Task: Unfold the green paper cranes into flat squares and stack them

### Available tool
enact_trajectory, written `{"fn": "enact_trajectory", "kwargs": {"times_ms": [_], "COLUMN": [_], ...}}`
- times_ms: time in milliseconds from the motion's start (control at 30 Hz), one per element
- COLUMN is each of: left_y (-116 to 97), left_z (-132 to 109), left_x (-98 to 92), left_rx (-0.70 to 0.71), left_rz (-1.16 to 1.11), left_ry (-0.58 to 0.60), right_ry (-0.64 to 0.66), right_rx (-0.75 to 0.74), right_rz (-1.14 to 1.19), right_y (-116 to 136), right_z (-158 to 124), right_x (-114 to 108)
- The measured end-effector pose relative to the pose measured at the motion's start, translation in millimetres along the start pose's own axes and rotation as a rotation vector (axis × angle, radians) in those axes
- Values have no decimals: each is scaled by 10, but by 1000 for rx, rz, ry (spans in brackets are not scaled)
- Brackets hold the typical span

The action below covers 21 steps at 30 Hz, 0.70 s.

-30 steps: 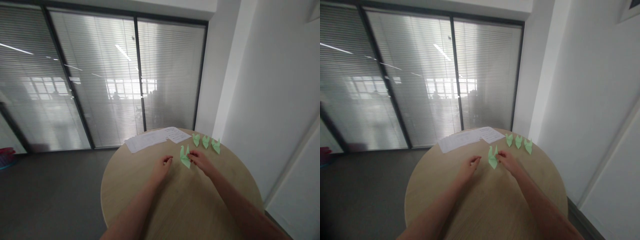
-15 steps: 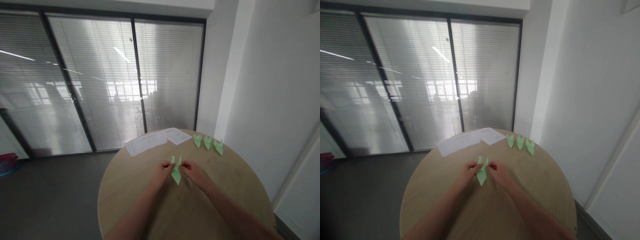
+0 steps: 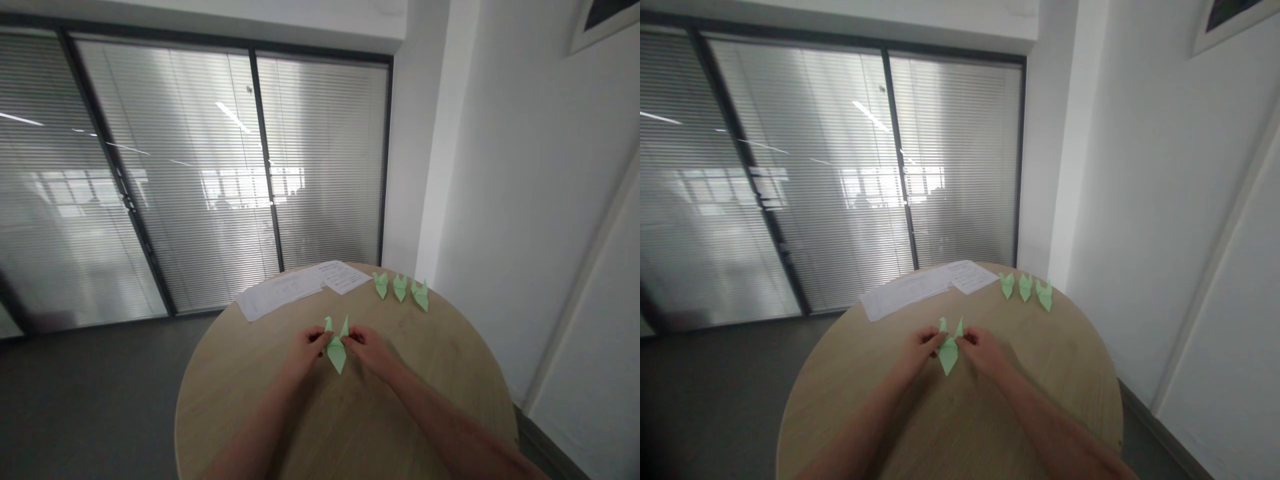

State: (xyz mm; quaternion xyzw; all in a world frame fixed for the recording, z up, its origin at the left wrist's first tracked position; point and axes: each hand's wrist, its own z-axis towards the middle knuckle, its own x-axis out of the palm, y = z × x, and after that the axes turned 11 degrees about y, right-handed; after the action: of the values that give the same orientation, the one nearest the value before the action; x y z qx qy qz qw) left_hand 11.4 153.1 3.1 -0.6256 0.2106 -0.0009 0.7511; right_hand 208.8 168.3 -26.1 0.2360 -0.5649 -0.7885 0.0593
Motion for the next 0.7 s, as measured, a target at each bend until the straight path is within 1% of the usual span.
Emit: {"fn": "enact_trajectory", "kwargs": {"times_ms": [233,367,500,567,700], "left_y": [-19,-54,-49,-27,15], "left_z": [-2,-12,-10,-7,-1], "left_x": [28,53,59,66,87], "left_rx": [-45,-55,-59,-66,-62], "left_rz": [-34,-50,-88,-90,-72], "left_ry": [30,-15,-39,-32,17], "right_ry": [-38,-53,-40,-43,-41], "right_rx": [34,54,69,82,102], "right_rz": [78,96,196,222,259], "right_y": [-15,-7,8,11,14], "right_z": [15,10,6,5,-5], "right_x": [10,-18,-65,-82,-87]}}
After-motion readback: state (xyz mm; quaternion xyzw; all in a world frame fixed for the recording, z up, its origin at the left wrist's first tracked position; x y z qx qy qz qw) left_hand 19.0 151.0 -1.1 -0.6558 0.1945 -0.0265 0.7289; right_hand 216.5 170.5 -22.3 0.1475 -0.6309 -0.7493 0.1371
